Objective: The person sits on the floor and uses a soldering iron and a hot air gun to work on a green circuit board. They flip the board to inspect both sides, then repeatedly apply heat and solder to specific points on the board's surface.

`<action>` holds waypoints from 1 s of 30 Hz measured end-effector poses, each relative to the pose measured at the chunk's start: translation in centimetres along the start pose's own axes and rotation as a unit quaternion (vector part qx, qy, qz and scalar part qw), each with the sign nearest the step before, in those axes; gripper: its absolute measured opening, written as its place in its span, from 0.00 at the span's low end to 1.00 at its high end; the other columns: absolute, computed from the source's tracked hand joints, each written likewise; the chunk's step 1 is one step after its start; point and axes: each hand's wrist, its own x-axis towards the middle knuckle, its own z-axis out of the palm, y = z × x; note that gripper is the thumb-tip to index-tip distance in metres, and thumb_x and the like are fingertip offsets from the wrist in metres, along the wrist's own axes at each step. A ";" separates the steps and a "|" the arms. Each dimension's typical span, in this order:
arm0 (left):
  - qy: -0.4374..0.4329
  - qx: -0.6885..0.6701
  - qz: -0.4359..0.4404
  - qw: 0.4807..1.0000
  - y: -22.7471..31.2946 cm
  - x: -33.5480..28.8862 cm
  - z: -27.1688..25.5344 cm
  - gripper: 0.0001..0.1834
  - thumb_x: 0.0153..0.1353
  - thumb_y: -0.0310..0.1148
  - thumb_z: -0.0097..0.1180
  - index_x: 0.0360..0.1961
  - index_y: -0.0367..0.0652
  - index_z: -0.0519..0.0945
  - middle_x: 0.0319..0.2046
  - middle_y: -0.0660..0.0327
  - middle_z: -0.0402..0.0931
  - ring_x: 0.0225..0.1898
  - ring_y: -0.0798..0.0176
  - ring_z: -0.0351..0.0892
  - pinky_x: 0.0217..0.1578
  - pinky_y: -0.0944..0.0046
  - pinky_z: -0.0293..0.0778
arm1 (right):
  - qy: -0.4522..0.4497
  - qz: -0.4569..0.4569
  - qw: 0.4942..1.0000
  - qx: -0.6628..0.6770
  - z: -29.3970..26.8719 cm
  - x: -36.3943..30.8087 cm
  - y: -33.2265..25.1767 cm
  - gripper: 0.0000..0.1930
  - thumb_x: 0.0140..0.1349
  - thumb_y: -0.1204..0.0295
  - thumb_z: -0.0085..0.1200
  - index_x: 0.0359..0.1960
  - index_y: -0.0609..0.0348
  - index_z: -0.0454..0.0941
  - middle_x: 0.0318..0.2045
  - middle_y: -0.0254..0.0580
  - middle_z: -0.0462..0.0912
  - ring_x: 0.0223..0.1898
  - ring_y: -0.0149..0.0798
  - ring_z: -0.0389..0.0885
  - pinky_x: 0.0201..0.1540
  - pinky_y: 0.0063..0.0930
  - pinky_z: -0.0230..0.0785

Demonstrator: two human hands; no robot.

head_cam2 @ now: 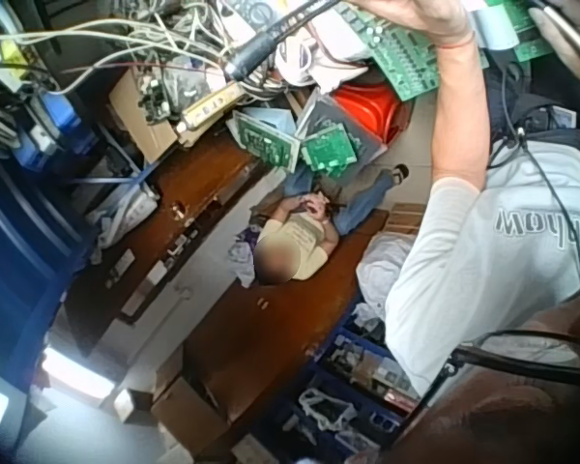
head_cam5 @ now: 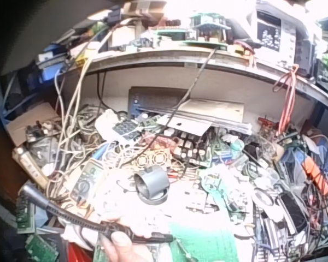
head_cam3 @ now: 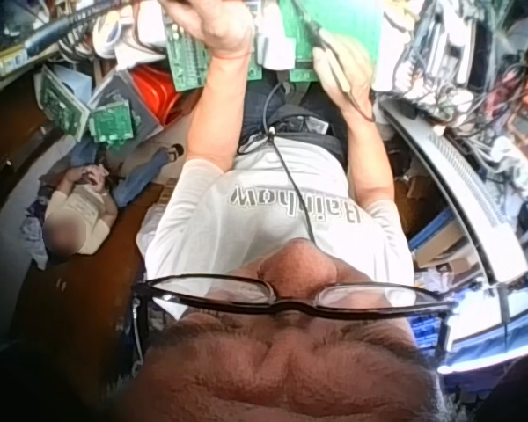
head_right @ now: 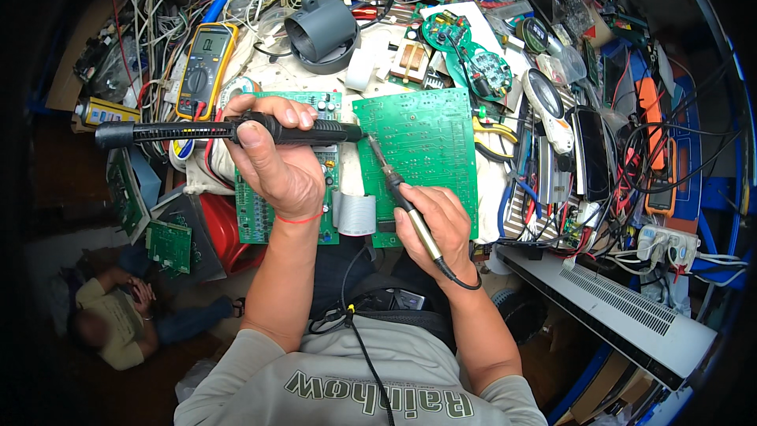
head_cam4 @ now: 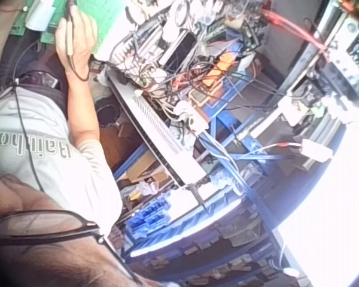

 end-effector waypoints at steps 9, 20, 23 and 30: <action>0.002 -0.003 -0.007 1.000 0.1 0.1 0.1 0.28 0.72 0.46 0.60 0.60 0.40 0.63 0.32 0.57 0.74 0.33 0.62 0.73 0.41 0.56 0.75 | 0.002 0.002 1.000 0.001 0.0 0.1 0.0 0.20 0.54 0.80 0.68 0.50 0.66 0.83 0.40 0.52 0.87 0.38 0.51 0.86 0.44 0.39 0.79; -0.016 -0.008 -0.004 1.000 -0.4 0.1 -0.2 0.28 0.72 0.47 0.61 0.59 0.41 0.63 0.31 0.58 0.73 0.31 0.64 0.72 0.38 0.58 0.75 | 0.000 0.004 1.000 0.001 0.0 0.1 0.0 0.19 0.55 0.80 0.68 0.50 0.66 0.83 0.40 0.51 0.87 0.38 0.51 0.86 0.43 0.39 0.79; -0.031 -0.020 0.001 0.999 -0.7 0.1 -0.1 0.29 0.71 0.48 0.62 0.58 0.42 0.63 0.31 0.59 0.73 0.30 0.64 0.71 0.37 0.59 0.74 | 0.001 0.004 1.000 0.000 0.0 0.2 -0.1 0.19 0.55 0.80 0.68 0.50 0.67 0.83 0.39 0.51 0.87 0.38 0.51 0.86 0.43 0.39 0.79; -0.038 -0.036 -0.011 0.999 -1.0 0.1 -0.2 0.28 0.71 0.47 0.62 0.57 0.43 0.62 0.30 0.60 0.72 0.29 0.66 0.70 0.36 0.60 0.73 | -0.002 -0.001 1.000 -0.006 0.1 0.4 -0.3 0.19 0.54 0.80 0.68 0.49 0.67 0.83 0.38 0.51 0.87 0.37 0.51 0.87 0.42 0.39 0.80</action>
